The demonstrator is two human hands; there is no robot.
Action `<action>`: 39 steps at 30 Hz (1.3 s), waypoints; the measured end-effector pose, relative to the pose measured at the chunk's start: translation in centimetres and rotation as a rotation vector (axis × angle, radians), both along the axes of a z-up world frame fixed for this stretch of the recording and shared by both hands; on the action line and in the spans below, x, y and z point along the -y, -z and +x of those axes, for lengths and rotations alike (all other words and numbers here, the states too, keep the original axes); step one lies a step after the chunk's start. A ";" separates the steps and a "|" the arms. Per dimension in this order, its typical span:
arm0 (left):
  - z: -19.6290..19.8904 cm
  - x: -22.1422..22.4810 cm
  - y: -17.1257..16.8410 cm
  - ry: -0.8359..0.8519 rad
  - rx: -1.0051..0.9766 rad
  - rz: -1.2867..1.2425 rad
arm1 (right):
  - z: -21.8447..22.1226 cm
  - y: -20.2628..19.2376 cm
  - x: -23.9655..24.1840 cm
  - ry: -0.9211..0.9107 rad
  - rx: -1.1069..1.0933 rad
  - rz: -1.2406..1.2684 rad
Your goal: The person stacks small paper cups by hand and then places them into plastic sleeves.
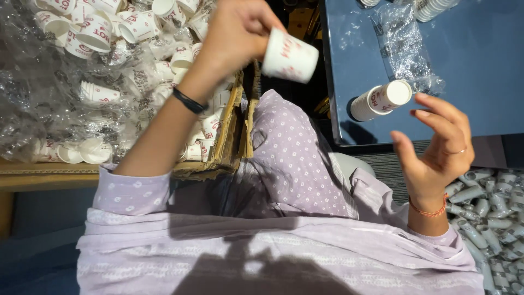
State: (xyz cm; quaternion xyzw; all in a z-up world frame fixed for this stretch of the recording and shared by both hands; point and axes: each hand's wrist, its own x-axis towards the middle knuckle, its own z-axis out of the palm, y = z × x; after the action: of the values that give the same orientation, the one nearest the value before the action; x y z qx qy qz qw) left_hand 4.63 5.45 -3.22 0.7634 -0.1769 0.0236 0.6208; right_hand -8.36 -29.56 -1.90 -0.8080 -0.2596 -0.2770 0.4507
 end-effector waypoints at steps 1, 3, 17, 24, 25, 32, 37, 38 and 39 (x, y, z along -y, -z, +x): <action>-0.7 2.3 0.6 0.183 -0.008 -0.205 | -0.2 -0.2 -0.8 -0.101 -0.069 0.107; -2.8 6.4 1.2 0.256 -0.133 -0.231 | -0.7 -0.2 -1.7 -0.196 -0.117 0.145; -6.0 12.6 8.8 0.343 -0.359 -0.425 | -1.8 4.1 -2.6 -0.324 -0.315 0.286; -6.4 12.3 7.0 0.363 -0.327 -0.220 | -1.6 4.8 -2.9 -0.350 -0.323 0.341; -6.5 12.0 6.1 0.410 -0.378 -0.300 | -1.4 4.6 -2.7 -0.309 -0.217 0.300; -6.0 11.2 5.1 0.407 -0.344 -0.292 | 2.0 2.9 1.0 0.063 0.026 0.025; -5.9 10.9 5.0 0.446 -0.287 -0.209 | 2.8 2.7 0.7 0.134 -0.083 -0.095; -5.6 10.6 4.2 0.444 -0.288 -0.209 | 2.7 2.1 0.4 0.132 -0.084 -0.095; -5.4 10.2 3.3 0.407 -0.247 -0.160 | 2.6 1.5 0.1 0.139 -0.085 -0.119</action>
State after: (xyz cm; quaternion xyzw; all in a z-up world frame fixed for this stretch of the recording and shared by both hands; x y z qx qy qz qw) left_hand -0.75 -4.75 -6.56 0.6575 -0.2476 -0.1813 0.6881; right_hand -5.76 -29.67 -3.44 -0.8603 -0.1995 -0.2573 0.3923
